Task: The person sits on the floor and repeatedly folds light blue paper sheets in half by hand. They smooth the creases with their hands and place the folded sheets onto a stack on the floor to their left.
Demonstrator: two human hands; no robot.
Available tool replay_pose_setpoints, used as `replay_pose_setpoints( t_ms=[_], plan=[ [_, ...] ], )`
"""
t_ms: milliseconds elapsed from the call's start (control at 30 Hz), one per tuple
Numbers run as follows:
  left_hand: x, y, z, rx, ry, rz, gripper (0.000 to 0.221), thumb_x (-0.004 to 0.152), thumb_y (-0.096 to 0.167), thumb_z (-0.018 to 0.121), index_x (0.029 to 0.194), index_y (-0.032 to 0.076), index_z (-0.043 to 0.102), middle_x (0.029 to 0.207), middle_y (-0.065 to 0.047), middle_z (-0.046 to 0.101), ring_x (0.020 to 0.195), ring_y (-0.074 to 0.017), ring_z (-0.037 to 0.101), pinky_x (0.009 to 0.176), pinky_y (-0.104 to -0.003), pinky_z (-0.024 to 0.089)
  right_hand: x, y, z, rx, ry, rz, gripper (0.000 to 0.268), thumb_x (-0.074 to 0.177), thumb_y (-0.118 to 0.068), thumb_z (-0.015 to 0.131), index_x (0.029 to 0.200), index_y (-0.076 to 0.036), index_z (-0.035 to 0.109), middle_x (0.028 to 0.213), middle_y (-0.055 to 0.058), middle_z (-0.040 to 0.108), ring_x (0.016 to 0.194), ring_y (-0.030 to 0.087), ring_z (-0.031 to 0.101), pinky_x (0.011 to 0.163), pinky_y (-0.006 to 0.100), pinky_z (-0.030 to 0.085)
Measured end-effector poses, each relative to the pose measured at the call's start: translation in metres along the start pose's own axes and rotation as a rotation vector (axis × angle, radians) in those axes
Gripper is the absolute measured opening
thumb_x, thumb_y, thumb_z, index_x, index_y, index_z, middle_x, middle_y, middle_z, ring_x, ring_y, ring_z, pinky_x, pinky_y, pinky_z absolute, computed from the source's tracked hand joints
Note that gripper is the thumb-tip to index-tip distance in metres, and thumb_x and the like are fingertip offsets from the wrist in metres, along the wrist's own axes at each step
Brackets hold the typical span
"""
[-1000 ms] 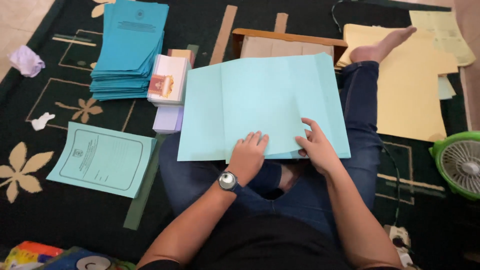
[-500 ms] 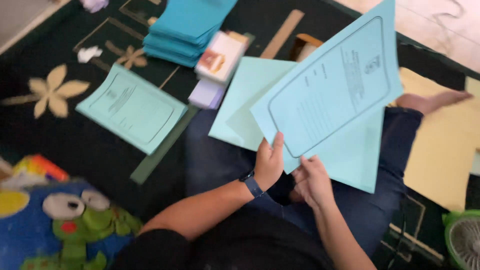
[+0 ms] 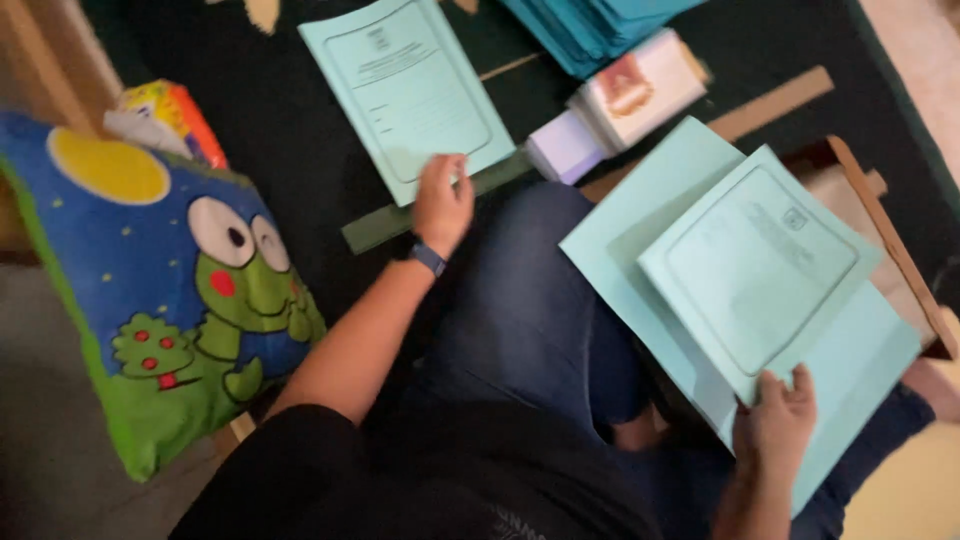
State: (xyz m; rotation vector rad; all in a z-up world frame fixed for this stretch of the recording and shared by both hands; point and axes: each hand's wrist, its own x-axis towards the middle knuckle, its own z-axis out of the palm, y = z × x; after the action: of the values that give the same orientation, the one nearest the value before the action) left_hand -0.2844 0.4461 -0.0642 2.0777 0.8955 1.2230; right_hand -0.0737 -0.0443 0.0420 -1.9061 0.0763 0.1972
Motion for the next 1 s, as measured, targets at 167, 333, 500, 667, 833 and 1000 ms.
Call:
replay_pose_setpoints(
  t_ms=[167, 333, 500, 667, 833, 1000],
  plan=[
    [-0.017, -0.094, -0.046, 0.305, -0.063, -0.075, 0.025, 0.105, 0.019, 0.054, 0.122, 0.004, 0.064, 0.119, -0.015, 0.061, 0.112, -0.037, 0.055, 0.092, -0.051, 0.048, -0.024, -0.144, 0.119, -0.047, -0.26, -0.153, 0.038, 0.103, -0.01, 0.049, 0.139, -0.02, 0.055, 0.093, -0.007, 0.061, 0.072, -0.001, 0.052, 0.059, 0.017, 0.043],
    [-0.051, -0.133, -0.06, 0.18, -0.101, -0.179, 0.04, 0.109, 0.025, 0.048, 0.14, 0.0, 0.053, 0.136, -0.02, 0.057, 0.127, -0.0398, 0.051, 0.107, -0.055, 0.044, 0.023, -0.182, 0.258, -0.195, -0.578, -0.336, 0.039, 0.103, -0.012, 0.05, 0.141, -0.021, 0.051, 0.093, -0.005, 0.06, 0.072, 0.001, 0.05, 0.056, 0.019, 0.036],
    [-0.062, -0.142, -0.064, 0.147, -0.14, -0.194, 0.044, 0.111, 0.025, 0.043, 0.149, 0.002, 0.044, 0.141, -0.021, 0.054, 0.133, -0.0394, 0.052, 0.117, -0.051, 0.037, 0.117, -0.136, 0.421, -0.316, -1.028, -0.655, 0.022, 0.104, 0.003, 0.057, 0.125, -0.002, 0.06, 0.09, 0.008, 0.055, 0.082, 0.02, 0.057, 0.072, 0.034, 0.05],
    [-0.057, -0.125, -0.074, 0.153, -0.172, -0.161, 0.082, 0.098, 0.047, 0.061, 0.158, 0.0, 0.03, 0.156, -0.025, 0.04, 0.143, -0.0423, 0.043, 0.119, -0.052, 0.034, 0.095, -0.089, 0.522, -0.265, -0.982, -0.534, 0.025, 0.101, 0.002, 0.051, 0.121, -0.006, 0.064, 0.09, 0.006, 0.064, 0.081, 0.019, 0.064, 0.074, 0.036, 0.055],
    [-0.051, -0.112, -0.075, 0.171, -0.267, -0.223, 0.098, 0.092, 0.051, 0.076, 0.161, 0.003, 0.026, 0.163, -0.024, 0.033, 0.146, -0.0416, 0.041, 0.119, -0.054, 0.034, 0.102, -0.055, 0.548, -0.53, -0.959, -0.575, 0.025, 0.102, -0.002, 0.055, 0.122, -0.011, 0.067, 0.098, 0.01, 0.073, 0.091, 0.031, 0.073, 0.081, 0.047, 0.056],
    [-0.058, -0.125, -0.064, 0.278, -0.218, -0.127, 0.082, 0.094, 0.051, 0.077, 0.156, 0.011, 0.042, 0.162, -0.014, 0.039, 0.145, -0.0336, 0.045, 0.112, -0.049, 0.04, 0.107, -0.039, 0.549, -0.656, -0.965, -0.623, 0.028, 0.104, -0.001, 0.055, 0.13, -0.005, 0.062, 0.108, 0.016, 0.07, 0.102, 0.036, 0.07, 0.089, 0.055, 0.051]
  ],
)
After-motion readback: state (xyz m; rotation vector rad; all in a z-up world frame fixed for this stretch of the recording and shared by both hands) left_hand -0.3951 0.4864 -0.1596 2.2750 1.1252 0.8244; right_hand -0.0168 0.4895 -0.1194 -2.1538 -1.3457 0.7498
